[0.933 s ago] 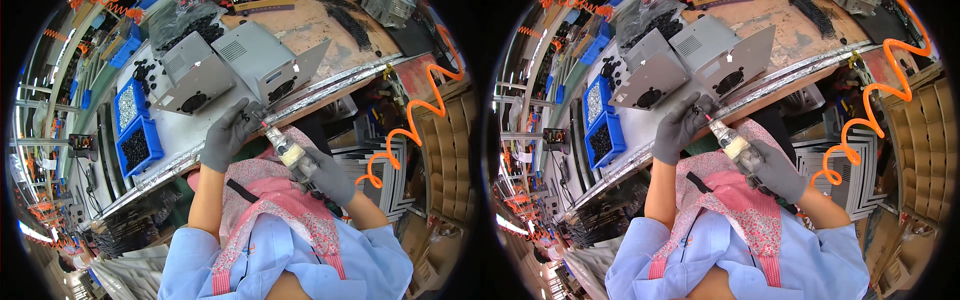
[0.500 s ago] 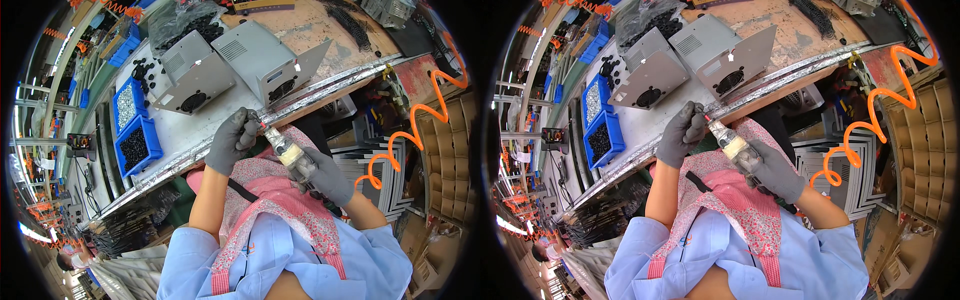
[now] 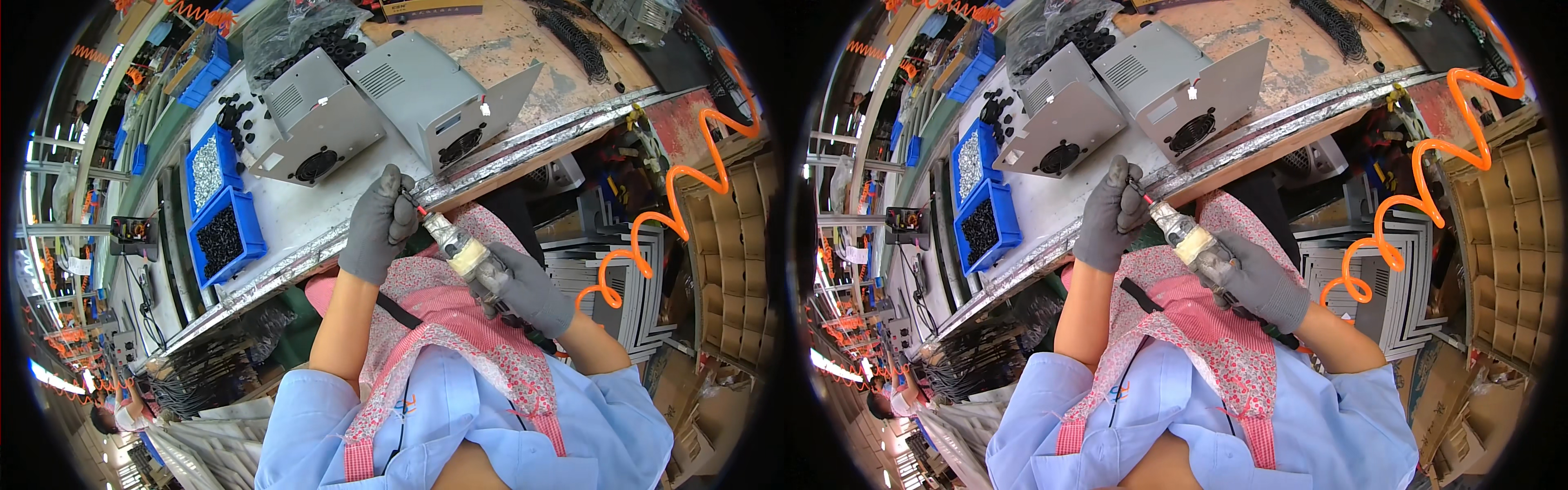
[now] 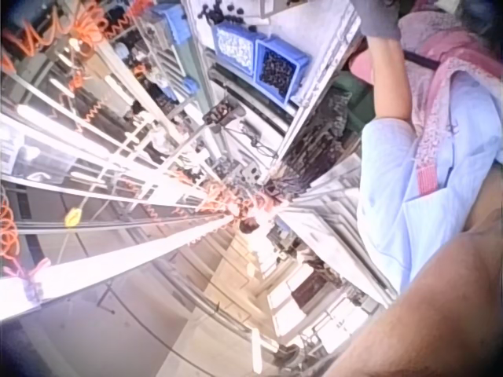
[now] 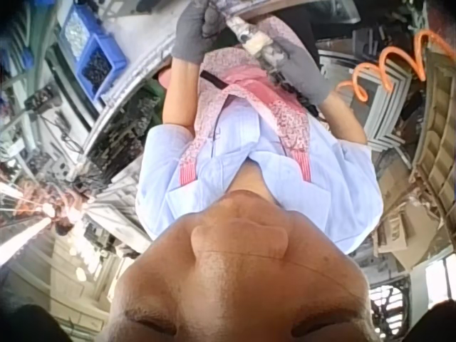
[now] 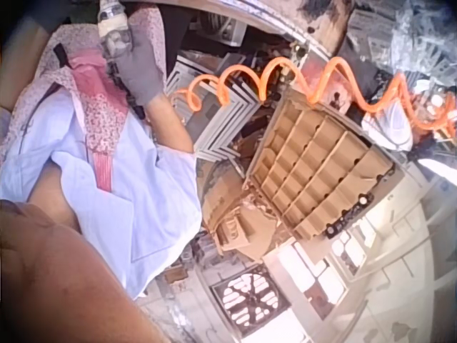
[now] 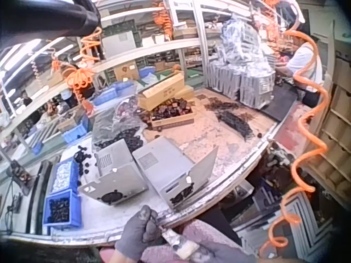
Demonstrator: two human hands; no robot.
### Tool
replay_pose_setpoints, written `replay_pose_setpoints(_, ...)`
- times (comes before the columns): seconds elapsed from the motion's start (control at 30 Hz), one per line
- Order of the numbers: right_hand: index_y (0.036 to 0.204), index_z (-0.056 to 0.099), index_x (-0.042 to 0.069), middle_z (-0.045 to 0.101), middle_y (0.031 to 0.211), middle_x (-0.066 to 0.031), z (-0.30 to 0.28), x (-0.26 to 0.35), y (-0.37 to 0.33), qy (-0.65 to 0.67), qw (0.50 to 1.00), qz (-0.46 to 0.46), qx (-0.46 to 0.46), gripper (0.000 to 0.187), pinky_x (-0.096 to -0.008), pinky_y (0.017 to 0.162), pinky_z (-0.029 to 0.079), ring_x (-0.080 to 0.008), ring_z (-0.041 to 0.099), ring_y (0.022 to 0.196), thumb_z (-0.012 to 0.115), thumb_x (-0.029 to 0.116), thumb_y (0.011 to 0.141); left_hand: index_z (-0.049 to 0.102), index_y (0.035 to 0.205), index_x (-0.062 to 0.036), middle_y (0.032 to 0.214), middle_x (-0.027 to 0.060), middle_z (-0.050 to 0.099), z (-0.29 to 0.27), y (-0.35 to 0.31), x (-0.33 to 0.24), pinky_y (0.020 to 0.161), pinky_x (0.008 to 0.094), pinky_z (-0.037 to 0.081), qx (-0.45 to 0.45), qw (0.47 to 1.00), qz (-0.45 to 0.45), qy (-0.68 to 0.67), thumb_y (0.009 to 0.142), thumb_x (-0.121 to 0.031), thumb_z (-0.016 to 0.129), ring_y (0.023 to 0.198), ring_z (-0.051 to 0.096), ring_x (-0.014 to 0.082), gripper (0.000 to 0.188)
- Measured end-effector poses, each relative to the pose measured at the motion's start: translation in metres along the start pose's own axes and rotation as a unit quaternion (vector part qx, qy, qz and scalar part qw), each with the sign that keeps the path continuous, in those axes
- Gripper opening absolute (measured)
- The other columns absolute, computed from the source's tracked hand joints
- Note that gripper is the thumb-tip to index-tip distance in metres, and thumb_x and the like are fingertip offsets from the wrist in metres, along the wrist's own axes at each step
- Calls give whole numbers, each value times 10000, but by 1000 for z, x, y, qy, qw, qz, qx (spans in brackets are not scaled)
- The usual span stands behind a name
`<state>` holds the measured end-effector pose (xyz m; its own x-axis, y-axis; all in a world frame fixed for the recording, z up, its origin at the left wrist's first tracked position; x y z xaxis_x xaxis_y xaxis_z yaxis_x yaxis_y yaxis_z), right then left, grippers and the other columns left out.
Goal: Assembling a metal casing for an electronic device, including installing a fan and circuit board and securing them with a pneumatic screwdriver.
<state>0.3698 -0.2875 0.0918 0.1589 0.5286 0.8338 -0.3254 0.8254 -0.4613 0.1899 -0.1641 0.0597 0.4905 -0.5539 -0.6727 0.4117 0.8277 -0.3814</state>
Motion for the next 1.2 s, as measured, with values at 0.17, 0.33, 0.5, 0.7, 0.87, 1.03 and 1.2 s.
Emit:
replay_pose_setpoints(0.17, 1133, 493, 17, 540, 777, -22, -1, -2, 1, -7, 1000, -4, -2, 339, -204, 501, 441, -62, 526, 565, 520, 289, 931, 535, 879, -72, 496, -21, 411, 7, -5, -3, 339, 202, 234, -71, 988, 70, 116, 898, -433, 579, 340, 281, 65, 365)
replay_pose_setpoints(0.33, 1110, 507, 13, 546, 781, -31, -1, -3, -1, 41, 999, 14, -6, 338, -207, 501, 446, -66, 528, 557, 530, 298, 931, 544, 914, -56, 498, -19, 392, 19, -10, 1, 352, 206, 247, -140, 952, 157, 221, 891, -449, 589, 365, 293, 58, 397)
replay_pose_setpoints(0.5, 1103, 513, 6, 550, 777, -34, -8, -8, -1, 37, 999, -10, -15, 339, -209, 507, 456, -68, 535, 556, 532, 297, 930, 560, 941, -46, 518, -14, 451, 19, -6, 5, 370, 204, 261, -55, 970, 148, 185, 913, -433, 570, 394, 350, 61, 389)
replay_pose_setpoints(0.7, 1156, 509, -4, 563, 781, -42, -25, -6, -7, 8, 993, -16, -119, 372, -218, 509, 479, -71, 554, 565, 538, 284, 922, 551, 1072, -33, 677, 16, 533, -21, 22, -3, 463, 196, 337, -34, 992, 101, -60, 947, -341, 532, 488, 414, 79, 333)
replay_pose_setpoints(0.87, 1214, 493, -6, 576, 798, -52, -38, -21, -1, -4, 994, -7, -113, 429, -223, 490, 465, -81, 557, 555, 539, 295, 912, 521, 1198, -20, 882, 56, 575, -11, 34, -17, 448, 181, 351, -96, 988, 20, -118, 961, -228, 492, 521, 432, 82, 317)
replay_pose_setpoints(1.03, 1193, 507, -9, 576, 800, -58, -39, -26, 4, 10, 994, -24, -104, 441, -230, 492, 459, -82, 555, 566, 536, 318, 898, 523, 1213, 8, 726, 50, 563, -15, 35, -14, 366, 208, 300, 108, 991, 32, 75, 966, -203, 454, 454, 424, 80, 333)
replay_pose_setpoints(1.2, 1180, 509, -22, 576, 776, -68, -40, -26, 15, -22, 993, -38, -108, 436, -236, 491, 460, -92, 555, 559, 523, 319, 910, 567, 998, 1, 580, 32, 500, 16, 33, -6, 359, 226, 285, -52, 943, 57, 325, 982, -244, 423, 396, 376, 86, 285)
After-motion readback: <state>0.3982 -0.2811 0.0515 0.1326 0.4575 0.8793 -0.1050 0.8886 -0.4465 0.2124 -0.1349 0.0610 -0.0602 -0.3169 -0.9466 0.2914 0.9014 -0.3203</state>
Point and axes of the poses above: each hand's wrist, its own y-axis towards the middle knuckle, its own z-axis out of the palm, x = y × z, the point moved 3 cm from there along y, towards the middle knuckle
